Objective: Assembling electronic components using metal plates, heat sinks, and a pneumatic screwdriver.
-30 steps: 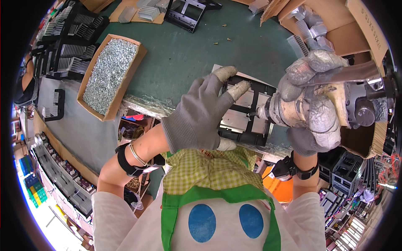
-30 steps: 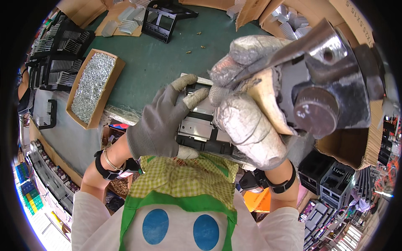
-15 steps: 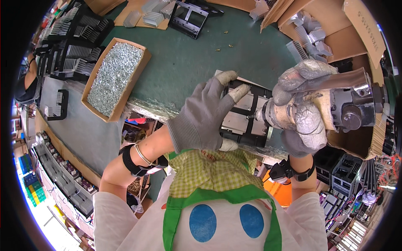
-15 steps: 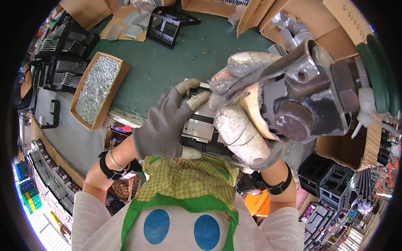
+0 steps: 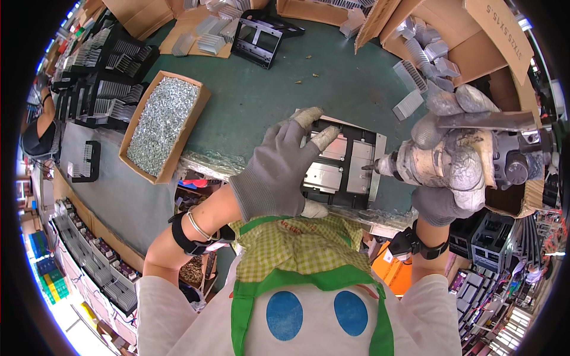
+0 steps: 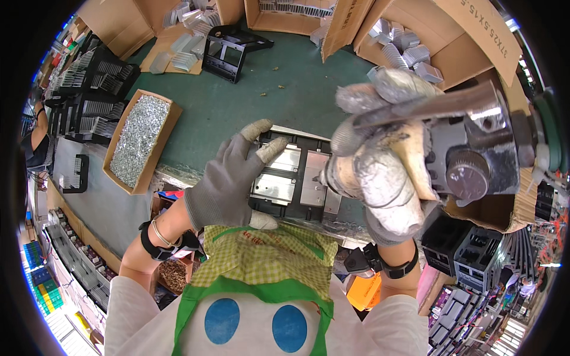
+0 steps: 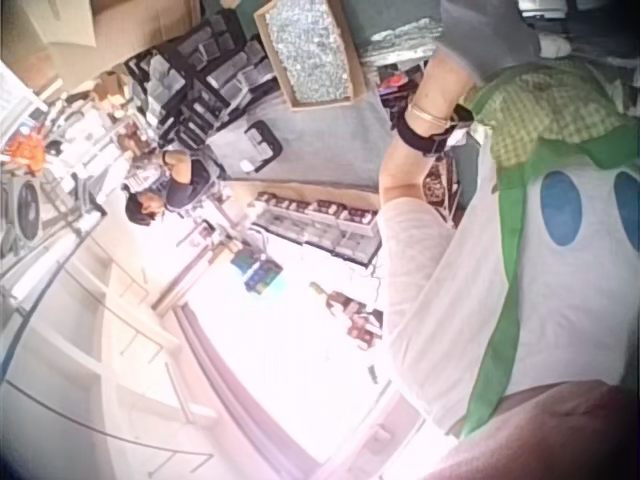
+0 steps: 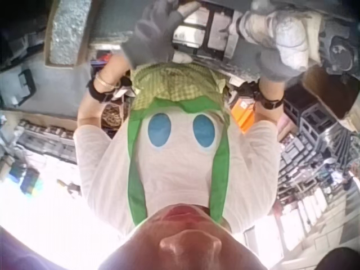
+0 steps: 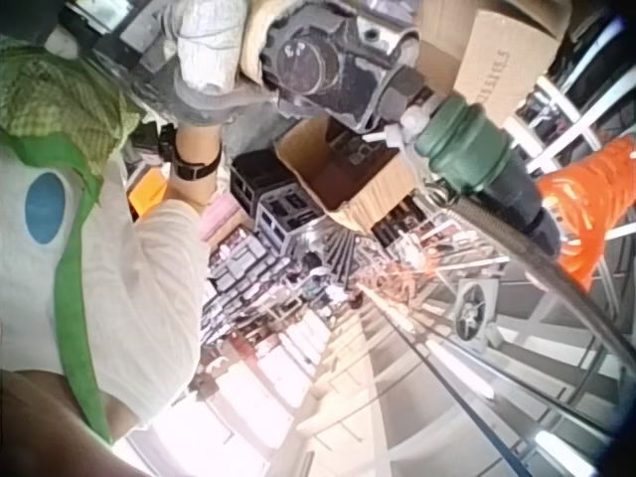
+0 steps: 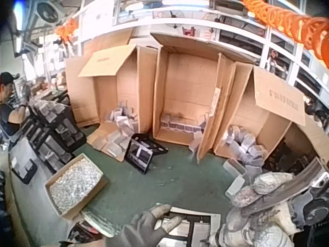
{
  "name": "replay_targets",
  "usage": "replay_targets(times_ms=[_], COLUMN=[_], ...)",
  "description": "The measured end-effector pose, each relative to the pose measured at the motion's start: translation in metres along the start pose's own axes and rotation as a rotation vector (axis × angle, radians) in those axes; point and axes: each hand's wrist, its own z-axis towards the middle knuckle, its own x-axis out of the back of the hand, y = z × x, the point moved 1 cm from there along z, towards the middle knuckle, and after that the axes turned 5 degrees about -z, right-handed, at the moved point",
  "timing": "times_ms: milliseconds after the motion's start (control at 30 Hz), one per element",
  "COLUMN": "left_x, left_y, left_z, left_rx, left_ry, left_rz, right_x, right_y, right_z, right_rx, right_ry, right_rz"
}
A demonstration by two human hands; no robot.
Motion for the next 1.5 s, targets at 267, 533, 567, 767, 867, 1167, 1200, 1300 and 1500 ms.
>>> replay_targets(times_ms=[267,533,567,767,867,1167,1200,1300,1500], left_x=[0.008,-0.002,-0.002,-0.003,-0.003,0.003,0.006,0.013,0.006], left_y=[0.020,0.039,0.040,0.042,0.041,0.040,0.037,0.017,0.007], left_z=[0.018,0.033,0.033,0.029,0.025,0.020,0.018,0.011,0.013], left_rx=[-0.110,-0.148,-0.153,-0.177,-0.172,-0.277,-0.271,-0.135,-0.146], left_ry=[0.077,0.181,0.191,0.203,0.163,0.087,0.088,0.011,0.032], left_rz=[-0.002,-0.122,-0.126,-0.154,-0.144,-0.040,-0.041,0.072,0.024], right_x=[0.054,0.052,0.053,0.040,0.042,0.036,0.037,0.042,0.059], right_y=[0.021,-0.028,-0.030,-0.024,-0.021,-0.014,-0.011,-0.005,0.012], right_z=[-0.019,-0.001,-0.002,-0.009,-0.010,-0.025,-0.028,-0.036,-0.039], right_rx=[0.084,0.082,0.082,0.096,0.088,-0.001,-0.015,-0.053,-0.036], right_ry=[-0.074,-0.429,-0.453,-0.369,-0.364,-0.252,-0.251,-0.240,-0.319], right_rz=[0.176,0.236,0.208,0.244,0.268,0.299,0.311,0.339,0.359])
